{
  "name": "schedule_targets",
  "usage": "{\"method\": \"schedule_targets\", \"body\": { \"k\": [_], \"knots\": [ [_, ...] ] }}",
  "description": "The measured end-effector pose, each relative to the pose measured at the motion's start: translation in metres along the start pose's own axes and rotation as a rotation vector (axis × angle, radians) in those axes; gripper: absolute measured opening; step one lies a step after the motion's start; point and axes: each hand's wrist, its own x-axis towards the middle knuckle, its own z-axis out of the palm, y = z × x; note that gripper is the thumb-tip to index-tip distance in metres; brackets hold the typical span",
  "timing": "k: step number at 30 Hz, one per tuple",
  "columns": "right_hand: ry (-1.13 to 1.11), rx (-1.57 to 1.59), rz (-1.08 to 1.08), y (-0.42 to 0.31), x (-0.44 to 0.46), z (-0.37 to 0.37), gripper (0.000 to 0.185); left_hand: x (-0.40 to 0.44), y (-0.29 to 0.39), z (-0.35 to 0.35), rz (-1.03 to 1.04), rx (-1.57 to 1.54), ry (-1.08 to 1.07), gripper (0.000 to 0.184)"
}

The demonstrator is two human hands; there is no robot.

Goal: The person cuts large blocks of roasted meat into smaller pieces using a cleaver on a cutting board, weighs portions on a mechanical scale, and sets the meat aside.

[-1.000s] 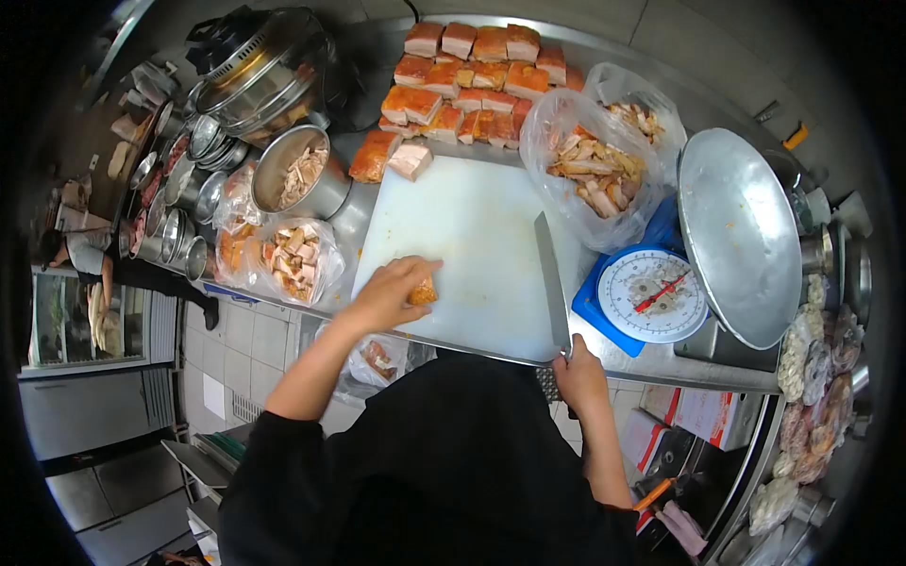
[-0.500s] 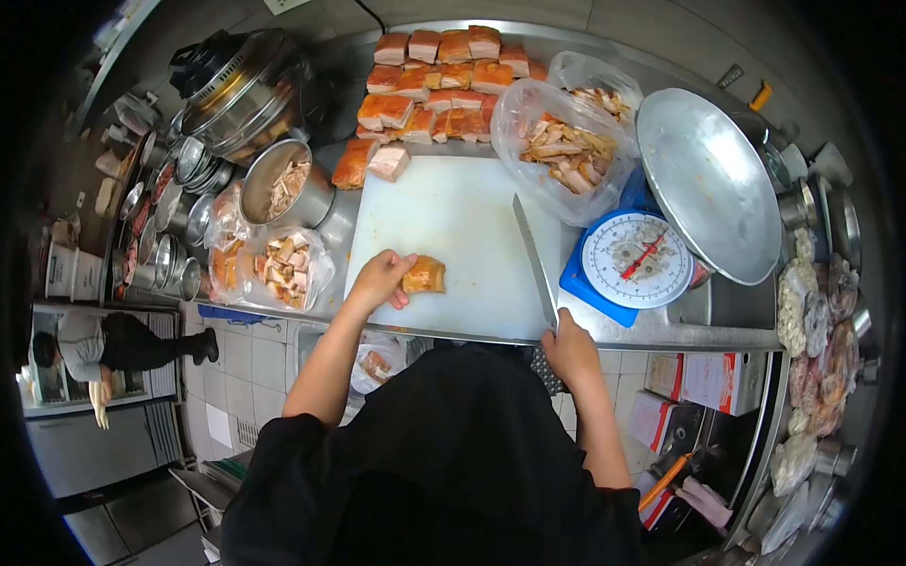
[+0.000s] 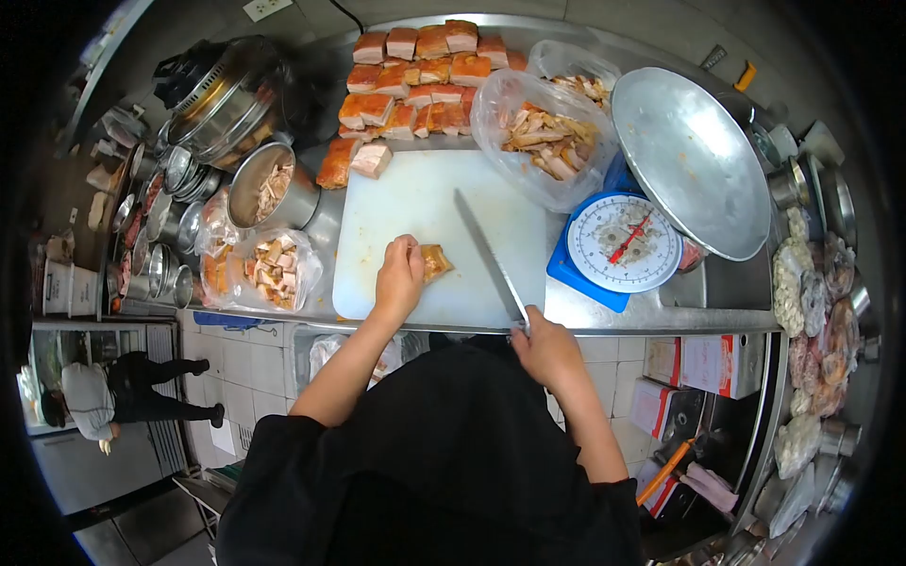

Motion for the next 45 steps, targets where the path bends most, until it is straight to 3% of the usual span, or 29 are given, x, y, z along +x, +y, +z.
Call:
{"method": "schedule_targets", "body": {
  "k": [7,14,19,29,37,42,45],
  "knots": [
    [-0.163,-0.194,-0.103,-0.033,-0.017,-0.013,0.029,0.002,0.006,-0.001,0.062,0.162,-0.022,0.018],
    [-0.186,-0.179,-0.141,-0.036,-0.014,-0.014,0.033,0.005,0.0,0.001,0.034,0.114,-0.069,0.02],
    [-0.302,-0.2,-0.108,-0.054,0.02,-0.019,0.035,0.004,0.0,0.003,0.04,0.072,-0.075,0.022],
    [-0.275,-0.203,-0.211,-0.083,0.121,0.028,0.036,0.0,-0.001,0.008,0.089,0.085,-0.026,0.025],
    [-0.363,-0.208,-0.179,-0.062,0.057,-0.016,0.038,0.004,0.001,0.006,-0.026,0.008,-0.054,0.024],
    [-0.246,-0.196,-0.13,-0.067,0.108,0.05,0.036,0.001,0.002,0.006,0.001,0.025,-0.065,0.022],
    [-0.132,-0.202,-0.274,-0.069,0.135,0.063,0.035,0.002,0.002,0.003,-0.018,0.046,-0.071,0.022]
  ]
}}
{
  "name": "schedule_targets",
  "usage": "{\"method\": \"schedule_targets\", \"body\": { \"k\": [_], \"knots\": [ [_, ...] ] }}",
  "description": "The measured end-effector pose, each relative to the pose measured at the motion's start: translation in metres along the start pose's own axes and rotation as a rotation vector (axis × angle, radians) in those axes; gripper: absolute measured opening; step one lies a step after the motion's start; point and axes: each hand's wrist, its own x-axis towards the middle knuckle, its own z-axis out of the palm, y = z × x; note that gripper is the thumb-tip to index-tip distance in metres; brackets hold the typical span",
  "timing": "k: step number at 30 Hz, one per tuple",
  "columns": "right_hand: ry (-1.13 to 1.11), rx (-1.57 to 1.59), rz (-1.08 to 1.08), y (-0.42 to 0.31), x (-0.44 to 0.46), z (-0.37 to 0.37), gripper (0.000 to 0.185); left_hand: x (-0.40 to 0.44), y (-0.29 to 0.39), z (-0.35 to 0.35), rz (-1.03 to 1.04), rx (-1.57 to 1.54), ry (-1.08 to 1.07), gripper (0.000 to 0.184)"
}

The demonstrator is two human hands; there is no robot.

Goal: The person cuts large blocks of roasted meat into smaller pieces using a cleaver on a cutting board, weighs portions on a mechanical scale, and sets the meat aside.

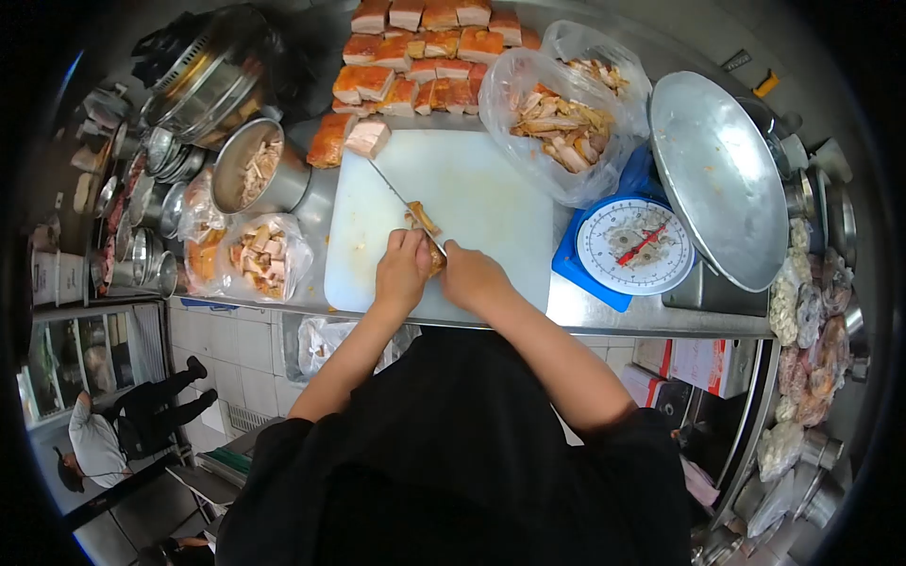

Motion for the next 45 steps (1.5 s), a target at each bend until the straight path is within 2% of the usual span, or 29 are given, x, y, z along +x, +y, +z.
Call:
{"method": "schedule_targets", "body": {
  "k": [1,3,4,6,10,11,13,14,16,18,20,24,27,29,30,32,36,38,39,40,42,43,44,45],
  "knots": [
    [0.015,0.002,-0.013,-0.002,0.0,-0.008,0.035,0.0,0.0,0.0,0.009,0.008,0.005,0.022],
    [-0.166,0.223,0.178,-0.002,-0.006,-0.029,0.032,0.0,-0.001,-0.003,0.01,-0.004,-0.006,0.026],
    [-0.154,0.217,0.17,0.004,-0.011,-0.031,0.032,0.001,0.001,-0.005,-0.002,-0.024,-0.028,0.031],
    [0.013,0.328,0.184,0.018,-0.026,-0.032,0.03,-0.005,0.01,-0.016,0.062,0.034,0.001,0.038],
    [0.079,0.509,0.231,0.036,-0.055,-0.048,0.027,-0.004,-0.002,-0.023,0.213,0.16,0.073,0.057],
    [0.081,0.583,0.23,0.038,-0.063,-0.053,0.025,-0.003,-0.014,-0.019,0.213,0.164,0.072,0.057],
    [0.084,0.66,0.222,0.042,-0.076,-0.059,0.023,0.001,-0.03,-0.02,-0.196,-0.426,0.011,0.051],
    [0.078,0.703,0.199,0.042,-0.082,-0.06,0.021,0.0,-0.039,-0.022,-0.195,-0.42,0.015,0.051],
    [0.069,0.752,0.167,0.042,-0.09,-0.061,0.019,0.001,-0.03,-0.048,-0.466,-1.332,-0.077,0.045],
    [0.033,0.792,0.195,0.041,-0.095,-0.06,0.017,0.003,-0.041,-0.055,-0.435,-1.386,-0.13,0.048],
    [0.027,0.792,0.197,0.04,-0.096,-0.057,0.018,0.004,-0.037,-0.061,-0.496,-1.599,-0.148,0.049],
    [-0.012,0.745,0.222,0.041,-0.095,-0.05,0.027,0.005,-0.042,-0.062,-0.449,-1.628,-0.182,0.043],
    [-0.044,0.69,0.214,0.04,-0.095,-0.048,0.028,0.001,-0.042,-0.065,-0.339,-1.544,-0.087,0.033],
    [-0.047,0.681,0.218,0.036,-0.097,-0.049,0.029,-0.002,-0.061,-0.063,-0.09,-0.892,-0.035,0.039],
    [-0.05,0.67,0.217,0.034,-0.098,-0.05,0.029,-0.004,-0.062,-0.065,-0.091,-0.895,-0.036,0.039],
    [-0.059,0.665,0.235,0.032,-0.098,-0.049,0.029,-0.006,-0.065,-0.071,0.203,-0.034,0.09,0.045],
    [-0.07,0.678,0.259,0.033,-0.097,-0.044,0.026,0.005,-0.084,-0.066,0.21,0.005,0.224,0.044],
    [-0.067,0.754,0.25,0.035,-0.097,-0.04,0.023,0.025,-0.09,-0.067,0.21,0.108,0.354,0.046],
    [-0.061,0.836,0.24,0.036,-0.096,-0.038,0.02,0.034,-0.083,-0.073,0.231,0.263,0.388,0.046],
    [-0.06,0.83,0.239,0.037,-0.097,-0.038,0.02,0.037,-0.069,-0.082,0.229,0.258,0.392,0.046],
    [-0.129,1.024,0.239,0.043,-0.098,-0.039,0.018,0.047,-0.04,-0.087,0.247,0.049,0.374,0.039],
    [-0.127,1.018,0.239,0.044,-0.099,-0.038,0.018,0.046,-0.036,-0.071,0.12,-0.224,0.258,0.036],
    [-0.173,1.155,0.219,0.045,-0.099,-0.037,0.018,0.044,-0.029,-0.052,-0.009,-0.492,0.137,0.035],
    [-0.219,1.291,0.197,0.046,-0.099,-0.035,0.018,0.037,-0.007,-0.041,-0.236,-0.839,-0.029,0.035]
  ]
}}
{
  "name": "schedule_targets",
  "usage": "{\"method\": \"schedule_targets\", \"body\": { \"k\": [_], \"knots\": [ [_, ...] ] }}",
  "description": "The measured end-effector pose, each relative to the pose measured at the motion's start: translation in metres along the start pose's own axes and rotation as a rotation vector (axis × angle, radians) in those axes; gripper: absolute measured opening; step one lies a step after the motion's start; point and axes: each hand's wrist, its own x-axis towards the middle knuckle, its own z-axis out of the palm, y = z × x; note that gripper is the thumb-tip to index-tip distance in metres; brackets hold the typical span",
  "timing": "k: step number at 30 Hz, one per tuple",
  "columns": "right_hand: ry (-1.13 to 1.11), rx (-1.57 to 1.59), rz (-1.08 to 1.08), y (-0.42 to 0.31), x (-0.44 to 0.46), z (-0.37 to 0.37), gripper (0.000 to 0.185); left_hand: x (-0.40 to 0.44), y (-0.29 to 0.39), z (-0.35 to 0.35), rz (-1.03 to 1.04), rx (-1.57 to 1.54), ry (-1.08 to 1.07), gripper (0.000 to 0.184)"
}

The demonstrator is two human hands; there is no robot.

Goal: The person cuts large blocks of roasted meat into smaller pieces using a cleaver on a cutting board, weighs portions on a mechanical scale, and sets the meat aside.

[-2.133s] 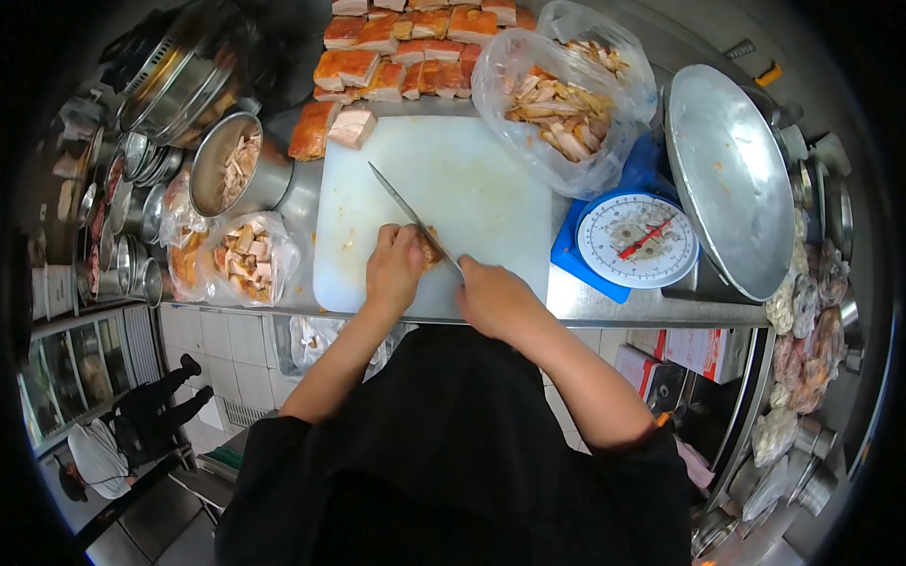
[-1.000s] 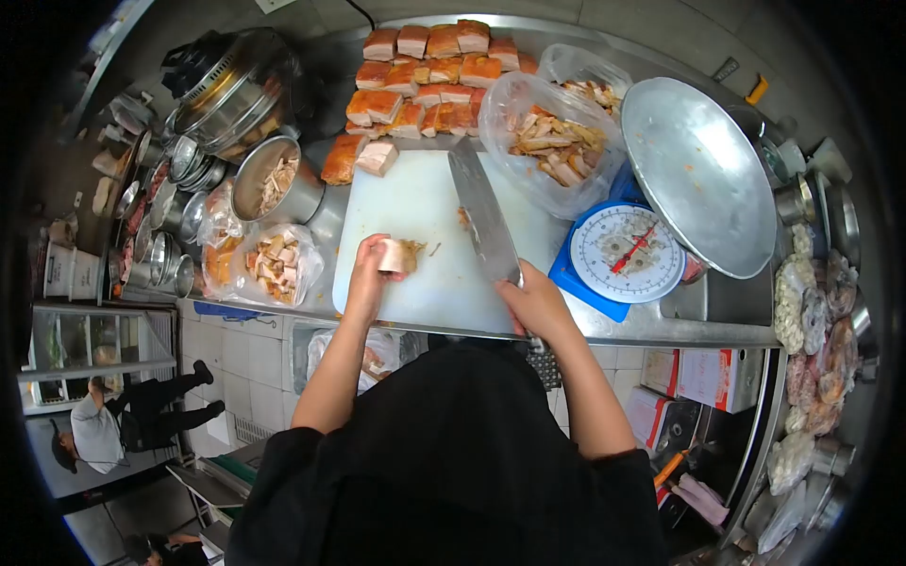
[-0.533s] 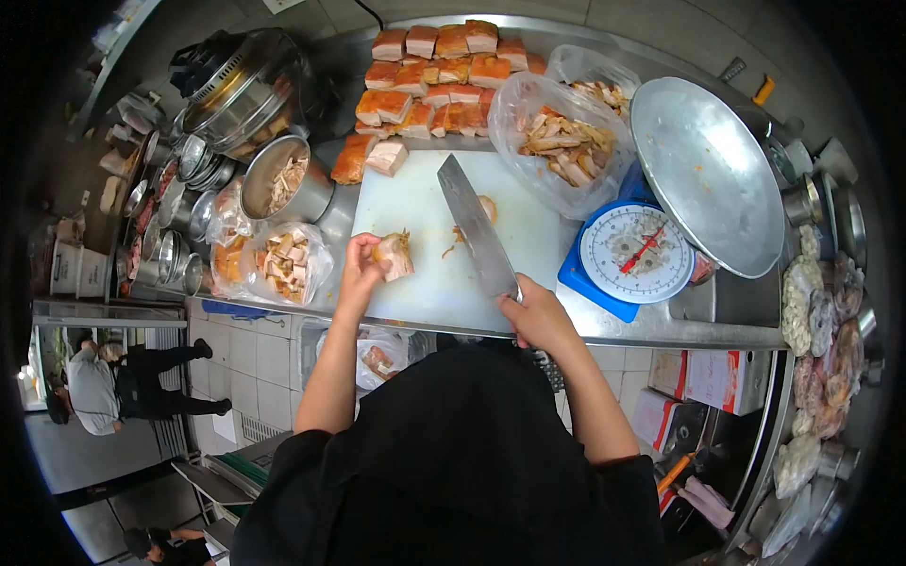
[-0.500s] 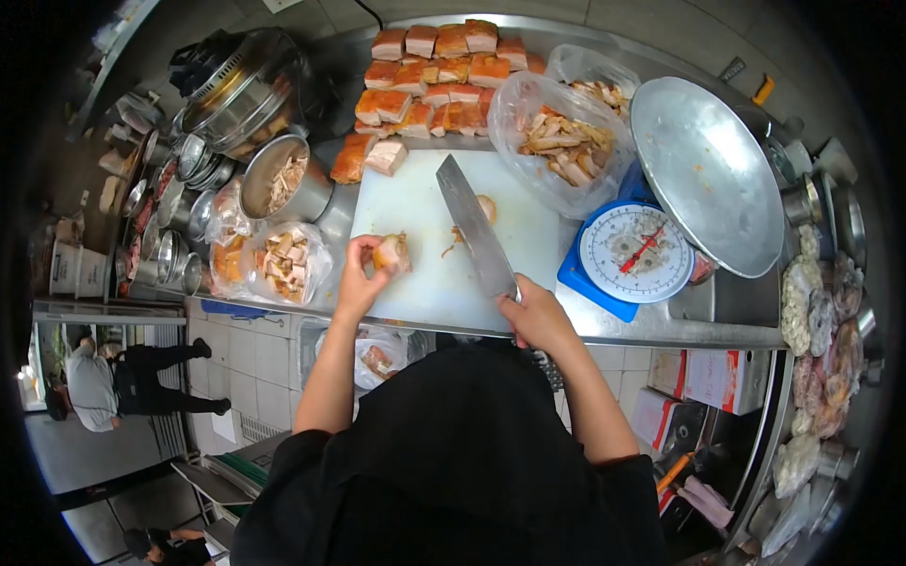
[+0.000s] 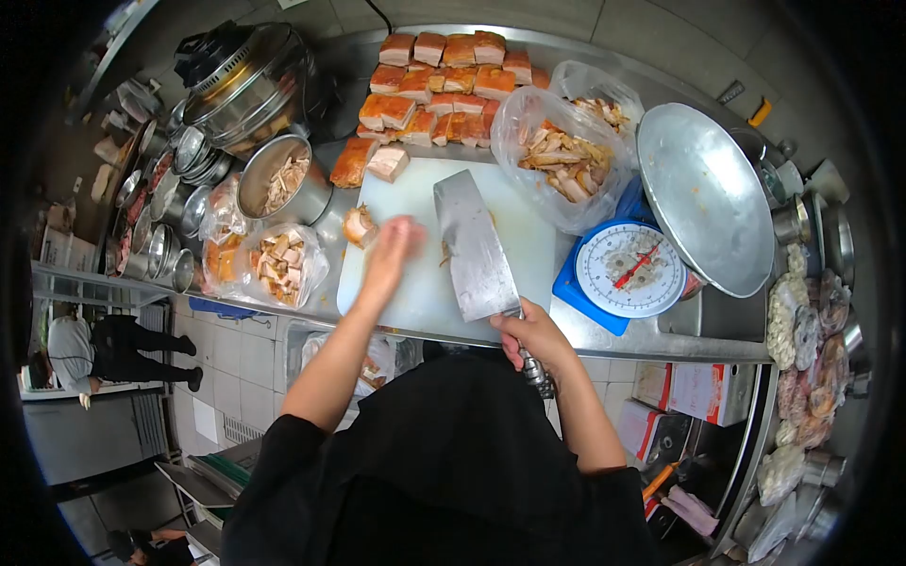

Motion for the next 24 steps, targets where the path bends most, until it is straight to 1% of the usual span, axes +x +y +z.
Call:
{"method": "schedule_targets", "body": {
  "k": [1,2,3,4,5,6,7,8,9,10,11,12,13,14,15,16,17,19,21,23,24],
  "knots": [
    [0.003,-0.004,0.0,0.002,0.002,0.0,0.018,-0.011,0.005,0.021,-0.277,-0.334,-0.102,0.036],
    [-0.022,0.044,0.022,0.004,0.004,-0.001,0.019,-0.014,0.001,0.034,-0.275,-0.341,-0.108,0.036],
    [-0.044,0.094,0.04,0.005,0.005,-0.001,0.02,-0.015,-0.005,0.045,-0.332,-0.489,-0.19,0.036],
    [0.002,0.117,0.033,0.006,0.004,0.001,0.021,-0.013,-0.013,0.053,-0.391,-0.637,-0.276,0.037],
    [0.015,0.116,0.03,0.007,0.001,-0.002,0.021,-0.006,-0.027,0.05,-0.393,-0.642,-0.288,0.037],
    [0.112,0.089,0.021,0.006,-0.002,-0.004,0.019,0.004,-0.047,0.039,-0.441,-0.522,-0.312,0.031],
    [0.204,0.06,0.014,0.007,-0.003,-0.006,0.018,0.01,-0.049,0.035,-0.486,-0.4,-0.33,0.026],
    [0.265,-0.059,-0.038,0.019,0.001,-0.023,0.019,0.017,-0.05,0.035,-0.484,-0.405,-0.333,0.026],
    [0.266,-0.062,-0.036,0.017,-0.003,-0.028,0.019,0.02,-0.037,0.035,-0.246,0.039,-0.259,0.026],
    [0.41,-0.331,-0.038,0.014,-0.007,-0.031,0.022,0.023,-0.027,0.034,-0.001,0.476,-0.173,0.025],
    [0.548,-0.601,-0.041,0.009,-0.011,-0.032,0.026,0.027,-0.02,0.035,-0.003,0.473,-0.169,0.025],
    [0.577,-0.757,0.042,-0.002,-0.014,-0.03,0.033,0.031,-0.014,0.038,0.227,0.695,-0.136,0.027],
    [0.567,-0.768,0.044,0.003,-0.009,-0.035,0.033,0.031,-0.012,0.04,0.455,0.913,-0.096,0.028],
    [0.619,-1.103,-0.086,0.014,-0.001,-0.043,0.033,0.029,-0.014,0.041,0.442,0.912,-0.081,0.028],
    [0.655,-1.435,-0.233,0.011,0.004,-0.037,0.033,0.026,-0.019,0.04,0.451,0.858,-0.052,0.03],
    [0.618,-1.48,-0.094,0.008,0.01,-0.028,0.032,0.025,-0.024,0.039,0.46,0.808,-0.02,0.033],
    [0.587,-1.493,-0.104,0.005,0.014,-0.017,0.032,0.023,-0.036,0.037,0.441,0.815,0.006,0.033],
    [0.446,-1.561,-0.09,0.007,0.018,0.004,0.03,0.015,-0.058,0.029,0.419,0.617,0.165,0.038],
    [0.348,-1.554,-0.111,0.009,0.015,0.016,0.031,0.006,-0.055,0.024,0.363,0.624,0.203,0.041],
    [0.222,-1.177,0.016,0.008,0.009,0.014,0.029,-0.003,-0.053,0.026,0.317,0.62,0.228,0.044],
    [0.187,-0.828,0.11,-0.005,-0.003,0.021,0.025,-0.007,-0.054,0.029,0.368,0.717,0.232,0.046]
  ]
}}
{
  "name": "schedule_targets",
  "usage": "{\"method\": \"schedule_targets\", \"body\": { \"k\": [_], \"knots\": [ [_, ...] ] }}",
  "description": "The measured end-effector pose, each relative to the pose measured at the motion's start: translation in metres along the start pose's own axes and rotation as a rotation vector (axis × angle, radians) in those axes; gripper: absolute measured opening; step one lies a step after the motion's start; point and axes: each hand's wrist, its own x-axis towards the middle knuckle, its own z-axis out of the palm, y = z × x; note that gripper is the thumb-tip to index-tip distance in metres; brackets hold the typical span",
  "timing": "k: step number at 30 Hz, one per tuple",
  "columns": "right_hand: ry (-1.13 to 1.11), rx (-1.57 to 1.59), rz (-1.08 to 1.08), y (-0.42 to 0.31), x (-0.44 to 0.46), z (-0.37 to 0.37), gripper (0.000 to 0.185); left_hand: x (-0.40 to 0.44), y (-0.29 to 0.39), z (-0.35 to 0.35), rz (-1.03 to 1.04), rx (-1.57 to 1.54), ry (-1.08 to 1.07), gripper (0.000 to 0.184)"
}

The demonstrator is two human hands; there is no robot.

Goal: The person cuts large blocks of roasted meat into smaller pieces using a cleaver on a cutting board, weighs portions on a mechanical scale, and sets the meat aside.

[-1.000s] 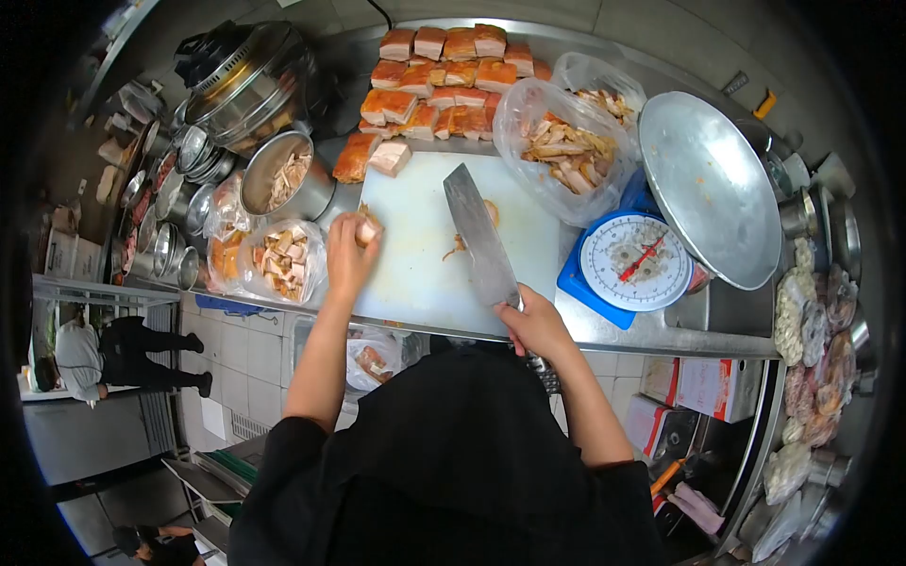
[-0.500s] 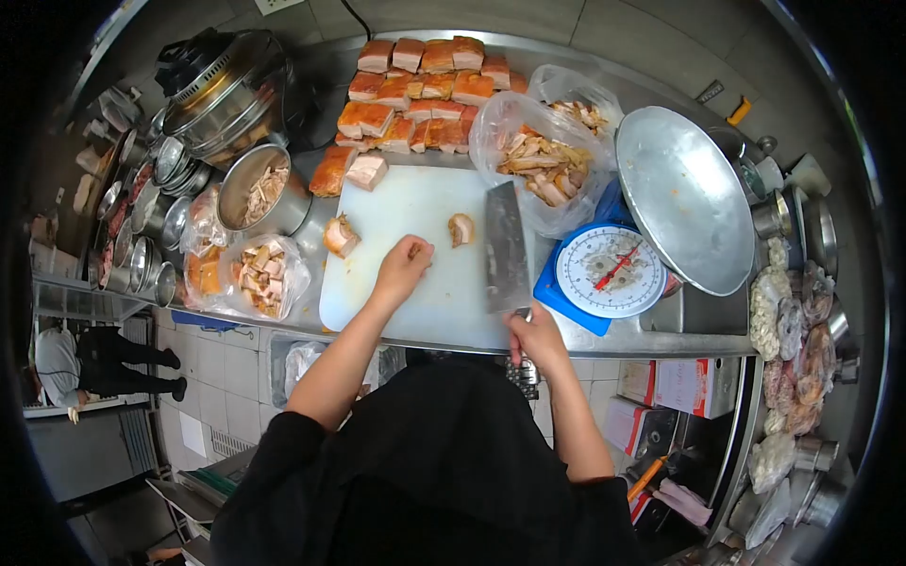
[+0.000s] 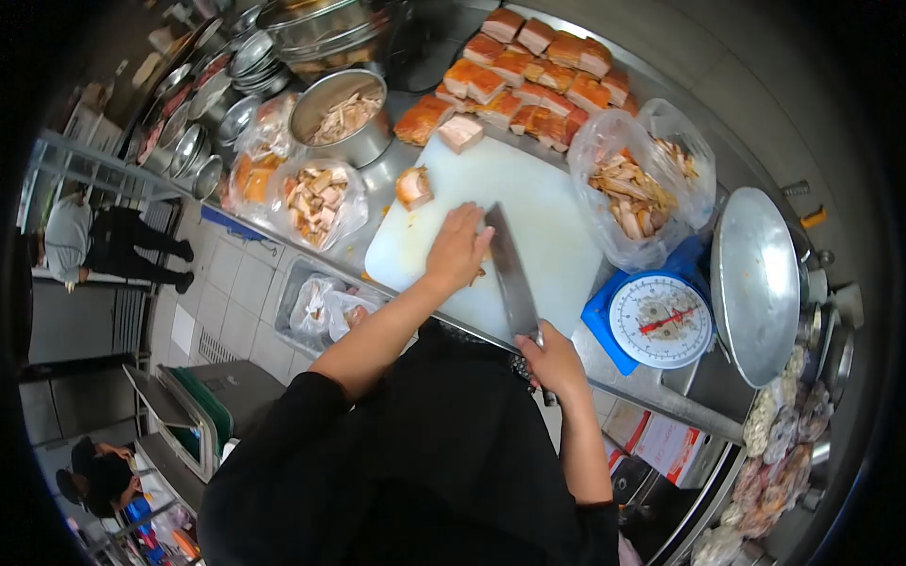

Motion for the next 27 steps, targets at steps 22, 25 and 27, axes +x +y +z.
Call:
{"method": "schedule_targets", "body": {
  "k": [22,25,27],
  "knots": [
    [0.076,0.47,-0.048,0.025,-0.005,-0.028,0.026,0.1,0.113,0.078,0.285,-0.377,0.098,0.037],
    [0.272,0.594,-0.032,0.017,-0.043,-0.046,0.02,0.198,0.141,0.135,0.333,-0.342,-0.12,0.04],
    [0.286,0.605,0.026,0.023,-0.066,-0.042,0.019,0.24,0.151,0.146,0.27,-0.229,-0.262,0.046]
  ]
}}
